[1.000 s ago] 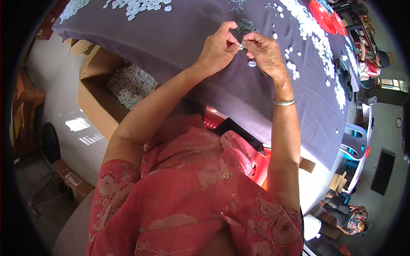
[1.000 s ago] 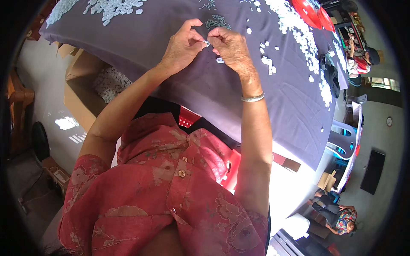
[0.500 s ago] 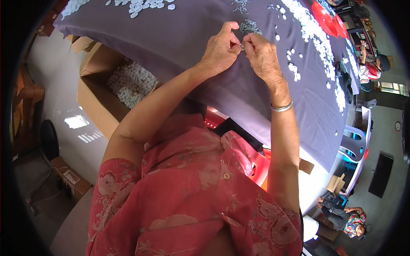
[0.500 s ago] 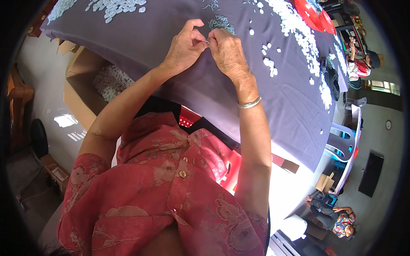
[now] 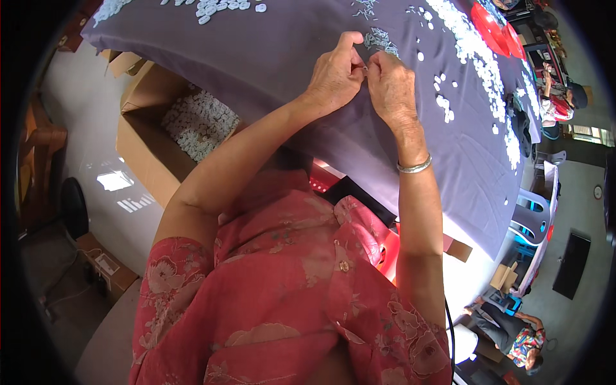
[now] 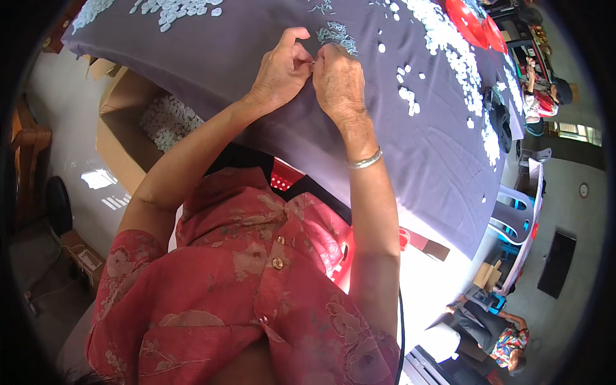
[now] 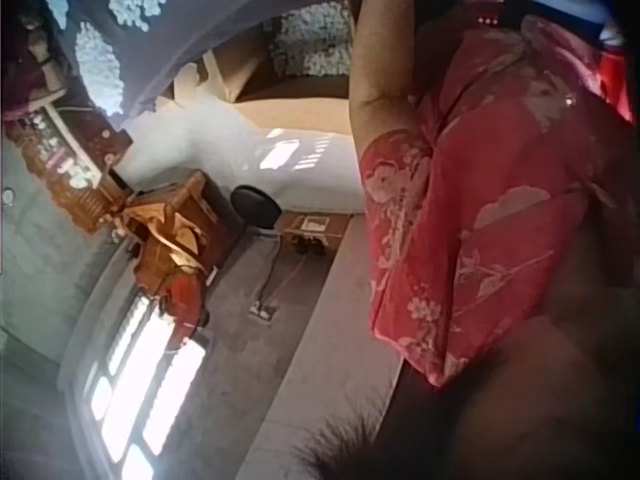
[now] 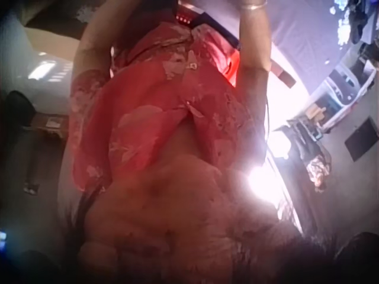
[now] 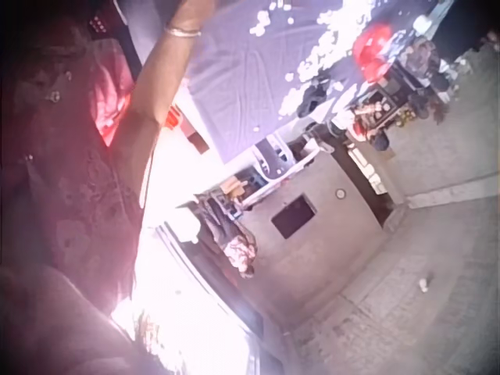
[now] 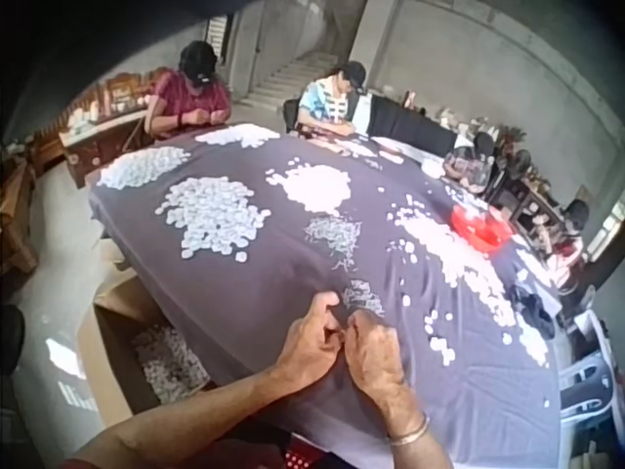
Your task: The person assembles plastic pieces by picking them up from the table, joining them together by hand, and placing the assembled pieces back onto the table.
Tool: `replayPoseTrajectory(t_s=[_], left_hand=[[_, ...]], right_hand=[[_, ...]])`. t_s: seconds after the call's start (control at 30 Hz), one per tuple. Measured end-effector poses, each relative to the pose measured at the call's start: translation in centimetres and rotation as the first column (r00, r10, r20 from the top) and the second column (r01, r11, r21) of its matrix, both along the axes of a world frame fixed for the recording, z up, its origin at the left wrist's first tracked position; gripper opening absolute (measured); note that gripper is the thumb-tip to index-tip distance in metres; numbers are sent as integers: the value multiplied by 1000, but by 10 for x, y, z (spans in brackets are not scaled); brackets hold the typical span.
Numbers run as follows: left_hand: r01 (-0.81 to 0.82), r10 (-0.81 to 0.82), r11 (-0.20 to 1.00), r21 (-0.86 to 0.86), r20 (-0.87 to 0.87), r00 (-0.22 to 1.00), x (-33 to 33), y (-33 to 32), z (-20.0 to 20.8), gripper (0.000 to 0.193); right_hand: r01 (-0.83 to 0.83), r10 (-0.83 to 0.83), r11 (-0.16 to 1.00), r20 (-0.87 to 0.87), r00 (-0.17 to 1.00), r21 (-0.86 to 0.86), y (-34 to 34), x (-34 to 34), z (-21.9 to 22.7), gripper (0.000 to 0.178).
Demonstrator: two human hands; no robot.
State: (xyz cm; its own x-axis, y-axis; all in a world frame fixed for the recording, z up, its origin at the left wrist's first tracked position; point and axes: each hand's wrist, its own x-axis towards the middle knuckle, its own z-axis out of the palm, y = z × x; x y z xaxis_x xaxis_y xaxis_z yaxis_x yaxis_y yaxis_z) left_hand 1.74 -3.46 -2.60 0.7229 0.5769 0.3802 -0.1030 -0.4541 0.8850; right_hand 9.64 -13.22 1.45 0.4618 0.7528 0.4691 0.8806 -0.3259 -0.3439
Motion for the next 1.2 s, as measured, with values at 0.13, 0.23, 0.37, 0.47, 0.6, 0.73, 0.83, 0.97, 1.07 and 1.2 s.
replayPoseTrajectory(t_s=[0.13,0.23,0.37,0.47,0.6,0.73,0.83,0.97,1.07,1.2], left_hand=[[-5,5,1000,7,-1,1000,0,0,-1,46],[0,0,1000,2,23,1000,0,1,-2,47],[12,-13,1000,6,25,1000,1,1,-1,47],[15,-15,1000,9,15,1000,1,1,-2,47],[36,-36,999,4,34,999,1,2,-2,46],[48,-46,998,-33,62,997,1,1,0,43],[63,-60,996,-65,55,997,0,0,1,42],[69,-68,996,-53,38,997,-2,1,3,45],[74,-74,996,-50,-1,997,-2,2,4,45],[79,-79,996,-51,2,997,-3,2,5,45]], right_hand=[[93,-93,996,-27,995,1,1,-2,0,10],[96,-100,994,-106,989,-46,0,-1,8,12],[81,-93,994,-175,980,-73,-3,3,11,13],[67,-73,997,-219,973,-34,-2,3,16,15],[70,-76,997,-245,967,-30,-4,10,19,18],[97,-132,990,-449,884,-101,-8,15,30,21],[121,-144,990,-574,806,-80,-14,18,36,22],[103,-115,993,-628,770,-56,-31,34,32,19],[22,-91,993,-643,760,-114,-52,47,26,13],[-99,35,991,-557,830,-87,-65,41,15,8]])
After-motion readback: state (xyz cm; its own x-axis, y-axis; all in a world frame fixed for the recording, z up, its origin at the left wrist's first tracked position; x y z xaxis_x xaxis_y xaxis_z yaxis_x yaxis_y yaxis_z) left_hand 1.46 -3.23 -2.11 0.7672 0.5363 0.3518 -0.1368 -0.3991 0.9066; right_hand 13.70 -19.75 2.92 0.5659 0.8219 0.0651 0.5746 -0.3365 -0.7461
